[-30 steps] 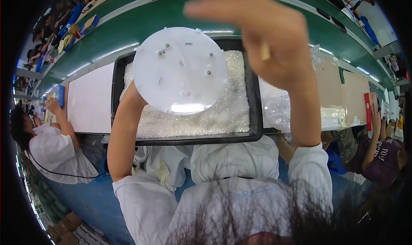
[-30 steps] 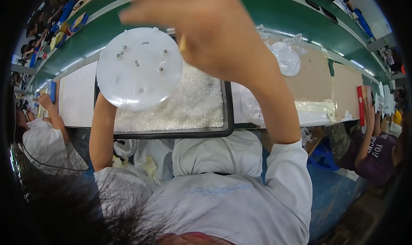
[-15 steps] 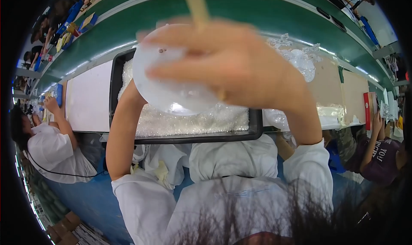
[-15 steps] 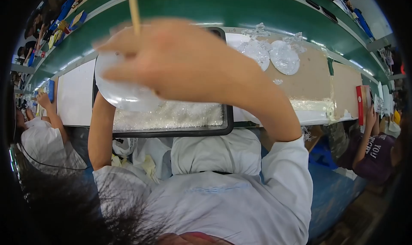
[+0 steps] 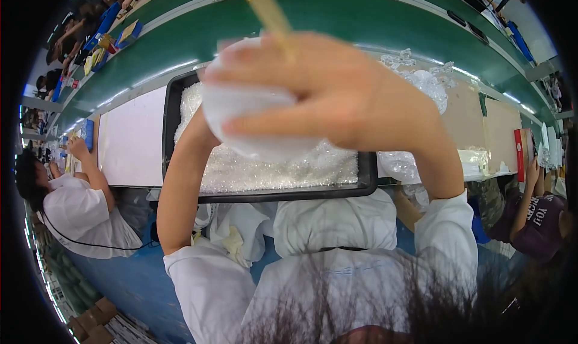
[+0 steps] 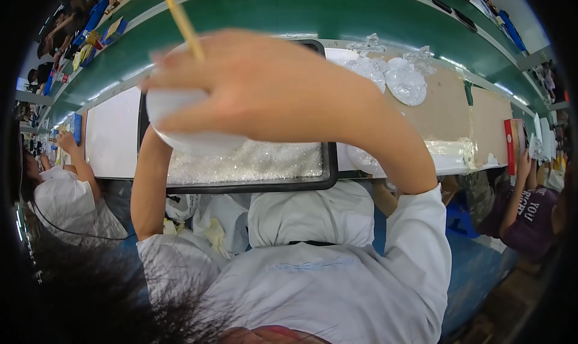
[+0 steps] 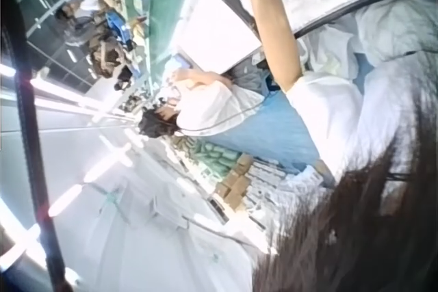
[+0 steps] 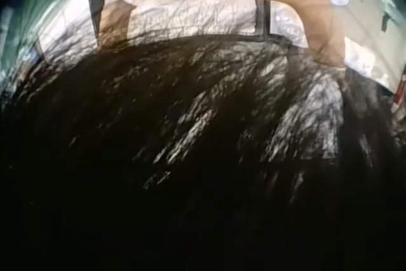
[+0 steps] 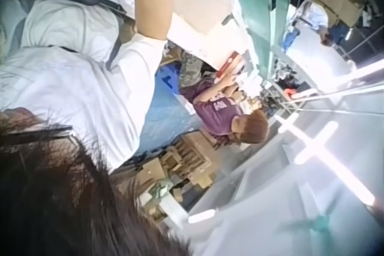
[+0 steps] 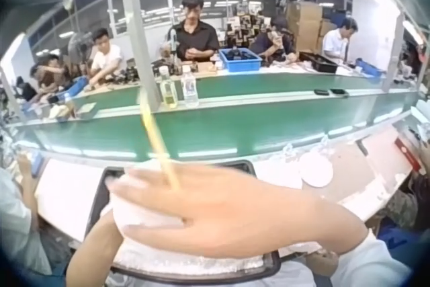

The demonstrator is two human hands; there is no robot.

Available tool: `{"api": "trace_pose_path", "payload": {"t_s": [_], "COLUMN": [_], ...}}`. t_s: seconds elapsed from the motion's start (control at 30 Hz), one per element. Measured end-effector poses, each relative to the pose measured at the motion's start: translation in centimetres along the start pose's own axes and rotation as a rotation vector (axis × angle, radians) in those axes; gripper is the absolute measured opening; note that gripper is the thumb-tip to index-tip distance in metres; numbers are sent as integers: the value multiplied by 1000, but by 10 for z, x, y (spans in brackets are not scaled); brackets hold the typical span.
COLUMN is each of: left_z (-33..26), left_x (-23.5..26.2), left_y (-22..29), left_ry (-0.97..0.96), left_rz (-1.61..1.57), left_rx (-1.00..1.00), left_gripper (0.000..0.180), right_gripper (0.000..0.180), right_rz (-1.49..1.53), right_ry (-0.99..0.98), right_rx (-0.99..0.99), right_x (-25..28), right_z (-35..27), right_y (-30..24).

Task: Applying adhesive to a light fixture component and coating it with small white beads on an assembly line.

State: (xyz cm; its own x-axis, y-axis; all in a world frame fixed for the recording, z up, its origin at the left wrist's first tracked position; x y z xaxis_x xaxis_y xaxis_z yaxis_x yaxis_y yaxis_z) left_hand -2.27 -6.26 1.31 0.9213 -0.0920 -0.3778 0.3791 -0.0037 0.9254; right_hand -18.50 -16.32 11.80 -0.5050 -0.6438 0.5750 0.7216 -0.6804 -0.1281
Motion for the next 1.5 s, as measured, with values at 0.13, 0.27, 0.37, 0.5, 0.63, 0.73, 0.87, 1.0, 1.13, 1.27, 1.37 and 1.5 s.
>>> {"api": "trace_pose_path", "payload": {"t_s": [0.13,0.27,0.37,0.5,0.63,0.73,0.87,1.0,1.13,1.27,1.37,1.5], "left_z": [0,-2,20,0,2,-5,-7,-8,-14,-9,-7,-5], "left_x": [7,2,-7,10,16,1,-17,-16,24,16,5,-1], "left_y": [-2,-7,-12,-7,-9,-7,-6,-5,-17,-27,-10,-7], "left_ry": [-102,-206,-283,-386,-498,-539,10,549,402,824,643,740], "left_rz": [-161,-307,-415,-563,-718,-795,-135,527,217,533,476,438], "left_rx": [27,55,79,106,144,138,64,-18,220,164,239,102], "left_gripper": [43,43,43,43,43,43,43,44,45,40,38,39], "right_gripper": [33,31,30,28,21,26,28,42,41,48,60,52], "right_rz": [353,-99,-31,-56,110,102,27,18,602,-42,176,-13], "right_ry": [346,129,74,55,-75,142,-186,-229,304,40,161,11], "right_rx": [-316,-5,-160,-22,50,64,54,-46,-96,-30,-397,-161], "right_x": [15,16,12,18,17,37,19,2,31,11,32,31], "right_z": [6,4,0,6,1,8,0,-5,-20,-7,-13,-13], "right_y": [-2,-3,-3,-9,-9,-5,-5,-1,32,13,13,11]}}
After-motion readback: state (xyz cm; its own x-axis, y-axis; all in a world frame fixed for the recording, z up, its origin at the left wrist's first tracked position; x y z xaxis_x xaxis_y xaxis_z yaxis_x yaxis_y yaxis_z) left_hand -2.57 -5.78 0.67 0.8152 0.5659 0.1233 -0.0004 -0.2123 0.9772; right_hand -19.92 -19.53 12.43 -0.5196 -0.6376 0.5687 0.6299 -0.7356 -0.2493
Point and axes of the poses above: each hand's wrist, its own z-axis towards the middle knuckle, its own x-axis out of the back of the hand, y = z × x, the point moved 3 cm from there along z, towards the middle knuckle, and after that the axes turned 12 degrees about z, right-handed, at the moved point
